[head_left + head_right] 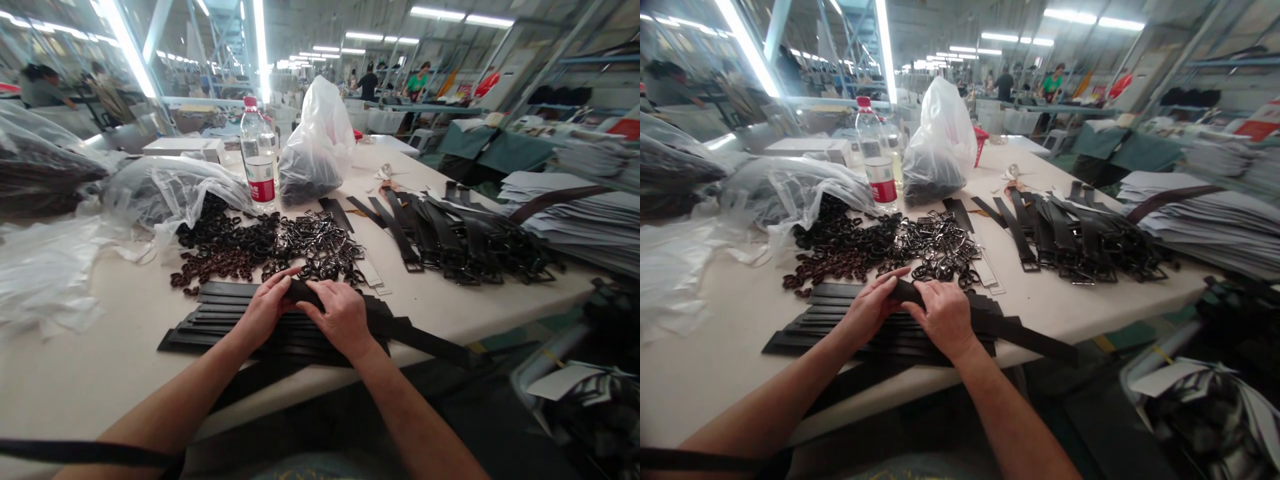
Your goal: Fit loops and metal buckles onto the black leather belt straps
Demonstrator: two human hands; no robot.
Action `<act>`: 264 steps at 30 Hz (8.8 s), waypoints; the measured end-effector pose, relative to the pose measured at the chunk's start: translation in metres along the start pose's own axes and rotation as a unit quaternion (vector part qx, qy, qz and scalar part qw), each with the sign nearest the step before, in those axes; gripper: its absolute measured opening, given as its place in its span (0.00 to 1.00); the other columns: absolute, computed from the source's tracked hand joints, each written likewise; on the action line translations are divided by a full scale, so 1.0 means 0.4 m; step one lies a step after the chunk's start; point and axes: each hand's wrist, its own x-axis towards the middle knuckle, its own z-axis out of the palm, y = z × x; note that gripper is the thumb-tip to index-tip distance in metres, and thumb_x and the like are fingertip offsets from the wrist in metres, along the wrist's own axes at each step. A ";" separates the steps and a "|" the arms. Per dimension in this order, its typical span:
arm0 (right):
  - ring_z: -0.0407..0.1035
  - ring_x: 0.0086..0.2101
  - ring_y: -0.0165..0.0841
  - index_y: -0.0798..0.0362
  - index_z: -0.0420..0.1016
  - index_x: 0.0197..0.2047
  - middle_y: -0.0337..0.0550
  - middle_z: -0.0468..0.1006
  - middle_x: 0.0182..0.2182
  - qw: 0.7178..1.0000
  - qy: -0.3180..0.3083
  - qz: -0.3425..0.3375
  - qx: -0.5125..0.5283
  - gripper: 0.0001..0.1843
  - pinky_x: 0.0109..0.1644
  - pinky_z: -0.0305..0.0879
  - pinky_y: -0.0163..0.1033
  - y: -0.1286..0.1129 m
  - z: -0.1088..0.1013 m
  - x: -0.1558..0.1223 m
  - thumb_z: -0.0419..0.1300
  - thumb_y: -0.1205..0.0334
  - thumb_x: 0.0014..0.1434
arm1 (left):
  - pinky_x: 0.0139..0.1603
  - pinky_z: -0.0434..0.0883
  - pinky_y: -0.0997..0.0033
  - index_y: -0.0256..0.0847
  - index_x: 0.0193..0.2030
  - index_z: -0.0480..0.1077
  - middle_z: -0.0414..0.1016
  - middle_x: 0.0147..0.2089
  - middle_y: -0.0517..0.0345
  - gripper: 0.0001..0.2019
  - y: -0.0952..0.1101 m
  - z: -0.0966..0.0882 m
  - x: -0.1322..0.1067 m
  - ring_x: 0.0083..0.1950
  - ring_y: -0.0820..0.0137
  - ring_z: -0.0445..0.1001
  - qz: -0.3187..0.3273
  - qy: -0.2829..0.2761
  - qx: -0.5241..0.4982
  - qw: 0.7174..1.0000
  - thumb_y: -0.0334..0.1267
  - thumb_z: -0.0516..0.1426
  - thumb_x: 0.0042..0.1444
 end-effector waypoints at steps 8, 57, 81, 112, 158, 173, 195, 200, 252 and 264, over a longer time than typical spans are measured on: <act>0.71 0.31 0.35 0.53 0.77 0.35 0.42 0.80 0.29 0.998 0.032 -0.030 -0.041 0.13 0.38 0.58 0.40 0.015 -0.015 -0.009 0.57 0.56 0.68 | 0.54 0.73 0.62 0.44 0.52 0.77 0.78 0.52 0.50 0.17 0.007 -0.025 0.010 0.53 0.61 0.75 0.208 -0.063 0.314 0.924 0.40 0.64 0.55; 0.76 0.35 0.36 0.50 0.78 0.38 0.41 0.82 0.33 0.990 0.069 0.119 -0.009 0.06 0.39 0.63 0.37 0.072 -0.070 -0.080 0.62 0.57 0.64 | 0.48 0.72 0.70 0.41 0.39 0.79 0.79 0.40 0.52 0.11 0.055 -0.053 0.189 0.41 0.66 0.76 0.231 -0.116 0.760 0.596 0.34 0.54 0.59; 0.75 0.33 0.36 0.50 0.78 0.38 0.41 0.82 0.33 0.987 0.038 0.153 -0.030 0.07 0.36 0.63 0.37 0.077 -0.038 -0.084 0.63 0.56 0.62 | 0.47 0.69 0.67 0.43 0.28 0.78 0.76 0.35 0.54 0.06 0.052 0.006 0.210 0.40 0.64 0.75 0.194 -0.078 0.684 0.699 0.37 0.61 0.53; 0.73 0.31 0.32 0.52 0.78 0.37 0.41 0.80 0.30 0.987 0.004 0.024 0.159 0.12 0.38 0.62 0.35 -0.012 -0.097 -0.085 0.59 0.54 0.66 | 0.21 0.68 0.84 0.38 0.33 0.78 0.74 0.27 0.60 0.22 0.020 -0.012 0.001 0.23 0.79 0.70 -0.135 -0.150 -0.006 0.979 0.49 0.75 0.34; 0.73 0.31 0.35 0.54 0.76 0.38 0.42 0.79 0.30 0.995 0.068 0.054 -0.054 0.09 0.34 0.58 0.38 -0.035 -0.066 -0.098 0.59 0.58 0.67 | 0.33 0.67 0.76 0.37 0.37 0.80 0.77 0.29 0.59 0.18 -0.026 0.020 -0.016 0.29 0.74 0.69 0.011 -0.102 0.175 0.979 0.49 0.69 0.46; 0.77 0.37 0.38 0.52 0.75 0.45 0.43 0.82 0.37 0.993 0.020 0.109 0.048 0.11 0.40 0.65 0.37 -0.033 -0.063 -0.101 0.66 0.60 0.60 | 0.39 0.69 0.75 0.38 0.34 0.77 0.77 0.31 0.60 0.13 -0.004 0.032 -0.024 0.33 0.73 0.72 0.012 -0.108 0.151 0.983 0.41 0.71 0.44; 0.75 0.34 0.32 0.53 0.81 0.43 0.39 0.82 0.33 0.900 -0.111 0.177 0.382 0.14 0.40 0.69 0.34 0.019 -0.130 -0.077 0.54 0.59 0.68 | 0.39 0.69 0.72 0.39 0.33 0.78 0.73 0.33 0.57 0.07 0.001 0.035 -0.034 0.35 0.70 0.70 0.149 -0.159 0.226 0.949 0.38 0.68 0.49; 0.75 0.34 0.31 0.52 0.82 0.42 0.38 0.82 0.34 0.900 -0.139 0.166 0.377 0.11 0.40 0.68 0.33 0.017 -0.137 -0.078 0.57 0.65 0.63 | 0.42 0.70 0.69 0.40 0.32 0.78 0.74 0.35 0.54 0.04 0.003 0.033 -0.033 0.38 0.68 0.72 0.170 -0.202 0.254 0.930 0.38 0.67 0.52; 0.70 0.21 0.26 0.53 0.70 0.32 0.36 0.77 0.23 0.873 -0.231 0.214 0.372 0.13 0.27 0.61 0.30 -0.014 -0.094 -0.097 0.53 0.57 0.68 | 0.38 0.68 0.76 0.41 0.33 0.81 0.76 0.32 0.59 0.08 0.005 0.007 -0.018 0.35 0.73 0.71 0.131 -0.129 0.223 0.957 0.39 0.70 0.46; 0.71 0.21 0.26 0.53 0.71 0.30 0.37 0.78 0.22 0.897 -0.249 0.201 0.304 0.13 0.29 0.58 0.30 -0.026 -0.097 -0.093 0.54 0.62 0.67 | 0.34 0.69 0.75 0.38 0.32 0.78 0.76 0.29 0.59 0.16 0.003 0.002 -0.014 0.30 0.73 0.71 -0.012 -0.135 0.222 0.966 0.44 0.72 0.39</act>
